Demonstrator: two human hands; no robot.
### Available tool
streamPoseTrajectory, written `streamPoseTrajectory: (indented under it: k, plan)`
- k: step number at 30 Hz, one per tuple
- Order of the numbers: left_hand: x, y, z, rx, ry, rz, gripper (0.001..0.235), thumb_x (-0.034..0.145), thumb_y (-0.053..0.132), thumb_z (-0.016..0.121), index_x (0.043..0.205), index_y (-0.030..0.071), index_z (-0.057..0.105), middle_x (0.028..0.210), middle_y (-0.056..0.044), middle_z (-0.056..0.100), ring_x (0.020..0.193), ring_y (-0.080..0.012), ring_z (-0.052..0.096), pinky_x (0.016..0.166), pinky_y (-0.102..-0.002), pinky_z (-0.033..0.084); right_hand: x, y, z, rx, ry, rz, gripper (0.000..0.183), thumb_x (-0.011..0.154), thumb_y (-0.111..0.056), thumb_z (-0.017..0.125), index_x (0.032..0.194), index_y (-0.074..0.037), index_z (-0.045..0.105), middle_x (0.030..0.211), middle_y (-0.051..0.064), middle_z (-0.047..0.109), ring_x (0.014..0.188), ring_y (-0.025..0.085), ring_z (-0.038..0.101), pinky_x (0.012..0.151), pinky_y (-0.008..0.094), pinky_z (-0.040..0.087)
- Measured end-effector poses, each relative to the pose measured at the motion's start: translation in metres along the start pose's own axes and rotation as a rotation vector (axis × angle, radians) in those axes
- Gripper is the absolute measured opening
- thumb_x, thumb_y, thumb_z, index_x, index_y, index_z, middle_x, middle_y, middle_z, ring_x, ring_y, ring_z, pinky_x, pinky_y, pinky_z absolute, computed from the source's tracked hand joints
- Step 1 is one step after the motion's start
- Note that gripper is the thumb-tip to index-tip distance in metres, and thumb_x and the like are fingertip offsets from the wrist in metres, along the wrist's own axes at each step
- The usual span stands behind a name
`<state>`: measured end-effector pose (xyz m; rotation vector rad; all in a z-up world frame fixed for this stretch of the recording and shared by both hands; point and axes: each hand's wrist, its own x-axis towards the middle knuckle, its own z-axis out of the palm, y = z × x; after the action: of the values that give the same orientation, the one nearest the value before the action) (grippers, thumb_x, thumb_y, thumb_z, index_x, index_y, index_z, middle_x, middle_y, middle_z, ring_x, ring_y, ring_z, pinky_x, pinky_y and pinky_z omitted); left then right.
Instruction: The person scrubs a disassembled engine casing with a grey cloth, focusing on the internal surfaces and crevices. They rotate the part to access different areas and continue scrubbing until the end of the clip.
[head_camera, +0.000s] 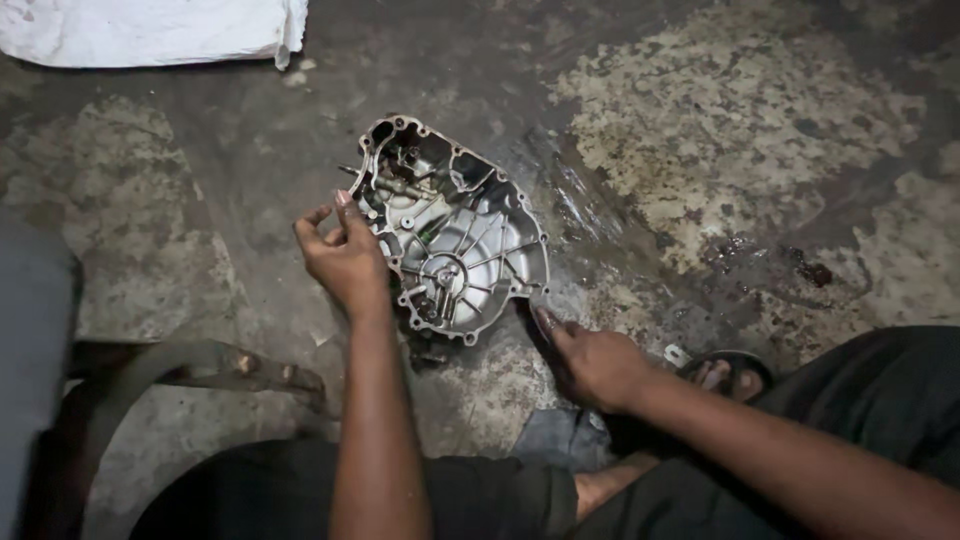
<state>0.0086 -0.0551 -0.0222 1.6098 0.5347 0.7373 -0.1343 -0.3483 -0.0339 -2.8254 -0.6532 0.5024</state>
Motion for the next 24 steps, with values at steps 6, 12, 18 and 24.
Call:
streamPoseTrajectory:
  k: [6,12,18,24]
  plan:
    - [0.002,-0.005,0.003,0.031,0.013,0.032,0.035,0.1,0.031,0.074,0.112,0.002,0.057,0.066,-0.005,0.067,0.056,-0.0091,0.059,0.05,-0.026,0.044,0.013,-0.004,-0.01,-0.075,-0.016,0.114,0.093,0.083,-0.023,0.064,0.159,-0.004,0.015,0.096,0.024,0.068,0.078,0.042,0.069,0.07,0.054,0.056]
    - [-0.001,-0.002,0.007,-0.015,0.008,0.018,0.037,0.1,0.031,0.073,0.114,0.002,0.056,0.062,-0.004,0.062,0.053,-0.0094,0.053,0.047,-0.029,0.037,0.02,-0.014,0.013,-0.04,-0.005,0.066,0.088,0.083,-0.019,0.066,0.151,0.01,0.018,0.094,0.024,0.07,0.082,0.041,0.069,0.072,0.051,0.057]
    - [0.0,-0.001,0.005,0.015,0.027,0.012,0.038,0.099,0.032,0.074,0.115,0.002,0.056,0.062,-0.003,0.061,0.054,-0.0086,0.051,0.048,-0.029,0.037,0.026,-0.063,-0.012,0.179,0.222,-0.008,0.087,0.084,-0.022,0.067,0.152,0.006,0.021,0.107,0.032,0.065,0.078,0.045,0.068,0.068,0.054,0.056]
    - [-0.003,-0.003,0.004,0.035,0.025,0.069,0.037,0.101,0.032,0.073,0.116,0.002,0.057,0.063,-0.003,0.061,0.055,-0.0093,0.053,0.05,-0.03,0.039,0.038,-0.078,-0.036,0.067,-0.107,0.117,0.084,0.093,-0.03,0.06,0.163,-0.013,0.017,0.102,0.027,0.068,0.084,0.044,0.068,0.078,0.054,0.055]
